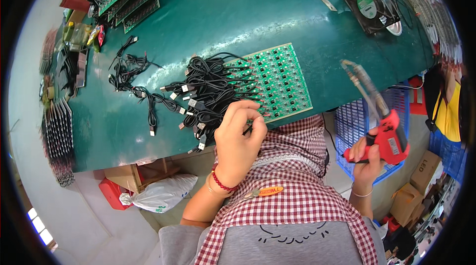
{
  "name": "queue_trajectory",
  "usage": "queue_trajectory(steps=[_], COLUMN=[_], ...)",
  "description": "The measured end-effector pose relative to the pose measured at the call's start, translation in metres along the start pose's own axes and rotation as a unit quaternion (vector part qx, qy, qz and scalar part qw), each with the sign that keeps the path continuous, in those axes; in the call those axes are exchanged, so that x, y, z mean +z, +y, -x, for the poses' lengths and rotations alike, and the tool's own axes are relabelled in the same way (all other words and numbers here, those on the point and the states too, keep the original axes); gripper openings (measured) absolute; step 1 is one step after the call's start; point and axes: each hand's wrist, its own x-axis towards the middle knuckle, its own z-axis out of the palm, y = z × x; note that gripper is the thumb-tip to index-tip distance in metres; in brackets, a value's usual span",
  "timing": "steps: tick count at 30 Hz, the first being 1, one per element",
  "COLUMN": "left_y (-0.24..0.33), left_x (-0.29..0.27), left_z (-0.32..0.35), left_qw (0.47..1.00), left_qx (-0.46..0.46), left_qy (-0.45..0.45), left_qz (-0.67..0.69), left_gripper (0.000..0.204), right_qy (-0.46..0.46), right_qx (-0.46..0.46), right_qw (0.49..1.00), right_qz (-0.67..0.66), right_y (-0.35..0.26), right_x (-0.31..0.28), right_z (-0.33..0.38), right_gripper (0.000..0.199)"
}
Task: The person positions the wires of USB cables onto a circuit board by hand and solders them in place using a soldering gun.
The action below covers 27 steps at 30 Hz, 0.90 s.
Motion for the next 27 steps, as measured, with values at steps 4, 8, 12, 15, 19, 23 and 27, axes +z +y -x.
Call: queue_trajectory(steps=[4, 8, 12, 15, 19, 23, 27], left_y=[0.002, 0.004, 0.009, 0.008, 0.011, 0.014, 0.018], left_x=[-0.002, -0.005, -0.012, -0.016, -0.015, -0.002, 0.014], left_z=[0.000, 0.003, 0.014, 0.017, 0.016, 0.006, 0.006], left_qw=[1.000, 0.998, 0.999, 0.998, 0.995, 0.979, 0.948], left_qx=[0.004, 0.023, -0.030, -0.041, -0.062, -0.088, -0.113], left_qy=[-0.015, -0.040, -0.035, -0.035, -0.061, -0.113, -0.159], left_qz=[0.004, 0.029, 0.007, 0.032, 0.040, 0.144, 0.252], left_gripper=[0.007, 0.005, 0.006, 0.006, 0.006, 0.005, 0.003], right_qy=[0.085, 0.133, 0.226, 0.263, 0.319, 0.276, 0.107], right_qx=[-0.137, -0.247, -0.362, -0.142, -0.184, -0.180, -0.093], right_qw=[0.987, 0.960, 0.902, 0.947, 0.920, 0.943, 0.987], right_qz=[0.027, -0.001, 0.060, 0.118, 0.133, 0.047, 0.071], right_y=[-0.023, -0.048, -0.034, -0.035, -0.028, -0.031, -0.022], right_x=[-0.017, -0.043, -0.044, -0.056, -0.054, -0.006, 0.067], right_z=[-0.029, -0.062, -0.126, -0.175, -0.163, -0.109, -0.045], right_gripper=[0.038, 0.038, 0.026, 0.021, 0.020, 0.028, 0.040])
